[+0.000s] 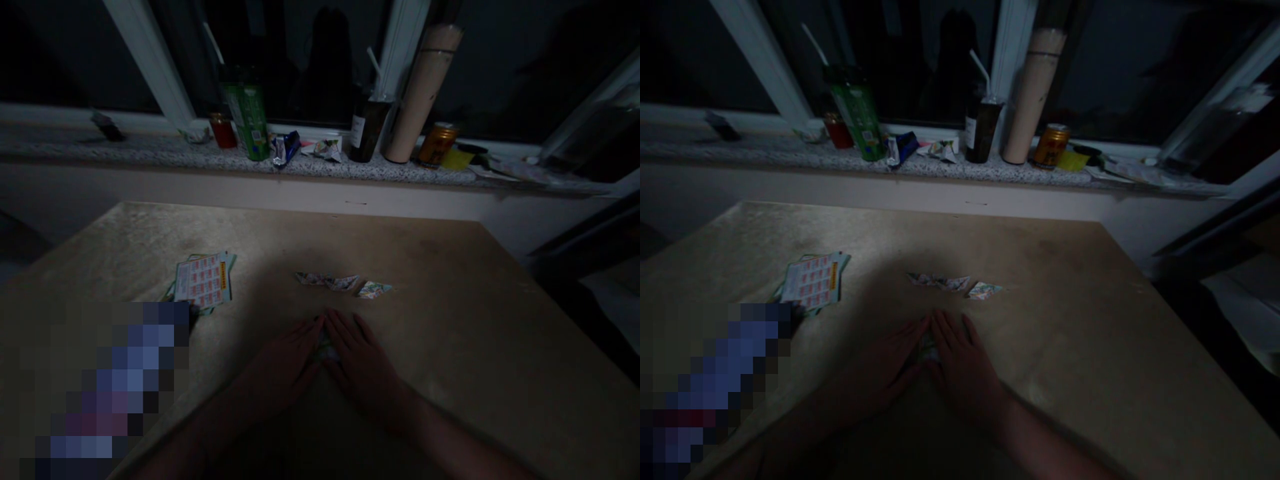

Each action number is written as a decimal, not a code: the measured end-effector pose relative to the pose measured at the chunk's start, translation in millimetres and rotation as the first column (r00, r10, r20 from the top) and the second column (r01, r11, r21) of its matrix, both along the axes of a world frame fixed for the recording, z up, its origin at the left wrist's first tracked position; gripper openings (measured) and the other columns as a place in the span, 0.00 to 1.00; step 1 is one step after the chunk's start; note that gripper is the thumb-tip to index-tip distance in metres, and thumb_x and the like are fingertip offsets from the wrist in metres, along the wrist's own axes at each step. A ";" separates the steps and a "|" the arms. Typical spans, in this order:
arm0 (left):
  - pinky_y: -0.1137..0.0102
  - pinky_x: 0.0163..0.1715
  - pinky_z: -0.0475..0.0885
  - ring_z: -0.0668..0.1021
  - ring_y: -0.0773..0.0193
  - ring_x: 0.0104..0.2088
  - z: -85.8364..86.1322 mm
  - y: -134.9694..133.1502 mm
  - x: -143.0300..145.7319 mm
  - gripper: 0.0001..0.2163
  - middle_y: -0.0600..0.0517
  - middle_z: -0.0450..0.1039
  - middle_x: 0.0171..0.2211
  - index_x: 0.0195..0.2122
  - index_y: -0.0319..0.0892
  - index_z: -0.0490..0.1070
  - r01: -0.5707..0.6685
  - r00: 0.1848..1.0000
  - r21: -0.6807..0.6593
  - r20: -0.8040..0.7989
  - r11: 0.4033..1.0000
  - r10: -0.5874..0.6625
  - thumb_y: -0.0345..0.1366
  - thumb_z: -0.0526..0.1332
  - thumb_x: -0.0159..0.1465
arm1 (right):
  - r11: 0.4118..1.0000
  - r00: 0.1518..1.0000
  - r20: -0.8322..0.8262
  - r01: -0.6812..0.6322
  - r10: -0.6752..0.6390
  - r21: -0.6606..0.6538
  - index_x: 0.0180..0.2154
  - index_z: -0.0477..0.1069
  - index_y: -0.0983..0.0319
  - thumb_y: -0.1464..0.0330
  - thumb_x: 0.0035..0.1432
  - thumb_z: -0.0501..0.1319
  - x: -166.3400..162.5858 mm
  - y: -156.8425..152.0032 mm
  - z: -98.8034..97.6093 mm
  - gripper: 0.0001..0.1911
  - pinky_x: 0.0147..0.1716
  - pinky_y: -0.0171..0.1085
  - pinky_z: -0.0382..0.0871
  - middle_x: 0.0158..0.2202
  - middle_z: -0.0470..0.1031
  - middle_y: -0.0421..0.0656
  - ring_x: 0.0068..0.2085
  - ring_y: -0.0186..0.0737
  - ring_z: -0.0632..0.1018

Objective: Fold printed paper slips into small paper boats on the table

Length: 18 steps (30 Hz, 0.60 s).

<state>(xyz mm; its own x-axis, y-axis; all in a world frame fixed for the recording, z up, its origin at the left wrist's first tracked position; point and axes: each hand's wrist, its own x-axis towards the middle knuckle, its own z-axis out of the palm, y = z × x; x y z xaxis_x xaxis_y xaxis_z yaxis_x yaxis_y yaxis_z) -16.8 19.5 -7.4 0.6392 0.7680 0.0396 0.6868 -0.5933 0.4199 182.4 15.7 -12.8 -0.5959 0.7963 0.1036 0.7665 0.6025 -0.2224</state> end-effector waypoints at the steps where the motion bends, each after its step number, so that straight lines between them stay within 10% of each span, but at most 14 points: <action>1: 0.58 0.59 0.57 0.59 0.55 0.61 0.2 -0.1 0.1 0.28 0.45 0.51 0.64 0.65 0.42 0.41 -0.001 1.000 0.000 0.000 1.000 0.001 0.38 0.51 0.67 | 1.000 1.000 -0.007 0.003 -0.003 0.003 0.64 0.45 0.67 0.63 0.65 0.48 -0.1 -0.1 -0.5 0.30 0.61 0.52 0.49 0.65 0.47 0.49 0.65 0.44 0.50; 18: 0.59 0.62 0.50 0.49 0.57 0.64 8.8 1.0 -6.8 0.33 0.46 0.40 0.66 0.66 0.41 0.36 0.137 0.988 -0.045 -0.061 0.990 -0.140 0.42 0.53 0.66 | 0.998 0.999 -0.010 0.037 -0.037 -0.049 0.63 0.46 0.67 0.61 0.66 0.44 -2.4 -2.4 -0.5 0.29 0.63 0.51 0.45 0.66 0.45 0.48 0.65 0.42 0.48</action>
<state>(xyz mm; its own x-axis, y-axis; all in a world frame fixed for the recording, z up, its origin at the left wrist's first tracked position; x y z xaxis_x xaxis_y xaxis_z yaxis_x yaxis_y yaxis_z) -23.6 20.6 1.4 0.7397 0.6720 -0.0343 0.6255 -0.6680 0.4031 180.0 13.3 -13.4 -0.5648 0.8222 0.0705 0.7854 0.5618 -0.2597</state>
